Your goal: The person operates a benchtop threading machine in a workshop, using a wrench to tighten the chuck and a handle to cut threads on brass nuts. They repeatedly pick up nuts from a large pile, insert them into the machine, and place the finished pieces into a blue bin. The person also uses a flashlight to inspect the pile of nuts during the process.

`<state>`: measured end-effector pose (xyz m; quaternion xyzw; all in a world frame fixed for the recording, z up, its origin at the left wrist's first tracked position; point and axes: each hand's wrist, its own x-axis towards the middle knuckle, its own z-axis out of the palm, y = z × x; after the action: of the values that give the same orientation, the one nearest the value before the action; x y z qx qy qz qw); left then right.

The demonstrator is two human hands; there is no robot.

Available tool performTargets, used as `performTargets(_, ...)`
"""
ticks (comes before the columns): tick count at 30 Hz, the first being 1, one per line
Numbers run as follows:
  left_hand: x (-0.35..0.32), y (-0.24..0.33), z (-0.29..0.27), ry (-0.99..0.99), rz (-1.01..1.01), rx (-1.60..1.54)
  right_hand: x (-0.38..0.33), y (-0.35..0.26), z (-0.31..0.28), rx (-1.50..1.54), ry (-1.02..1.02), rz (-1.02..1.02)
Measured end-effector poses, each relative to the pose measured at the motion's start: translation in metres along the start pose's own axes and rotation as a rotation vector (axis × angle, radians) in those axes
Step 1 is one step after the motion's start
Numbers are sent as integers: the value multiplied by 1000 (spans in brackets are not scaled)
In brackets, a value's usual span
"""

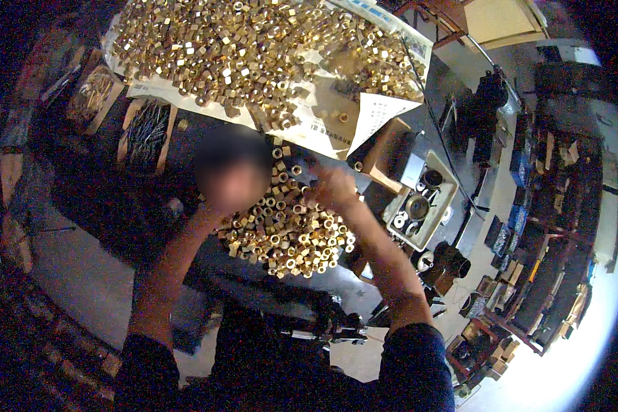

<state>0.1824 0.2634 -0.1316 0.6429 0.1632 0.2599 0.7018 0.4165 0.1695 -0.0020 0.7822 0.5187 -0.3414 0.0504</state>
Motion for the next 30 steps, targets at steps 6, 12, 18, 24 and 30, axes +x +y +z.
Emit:
performTargets(6,83,74,-37,-89,-257,622,98,14,-52,-16,441,138)
performTargets(12,150,62,-6,86,-392,1235,135,-14,-40,-2,254,-100)
performTargets(18,157,35,-25,164,-309,1174,153,-9,-25,316,373,-199)
performTargets(24,162,59,-45,291,-211,1264,174,-10,-24,-152,461,-447)
performTargets(30,156,55,-23,154,-363,1311,176,-24,-19,297,293,-379)
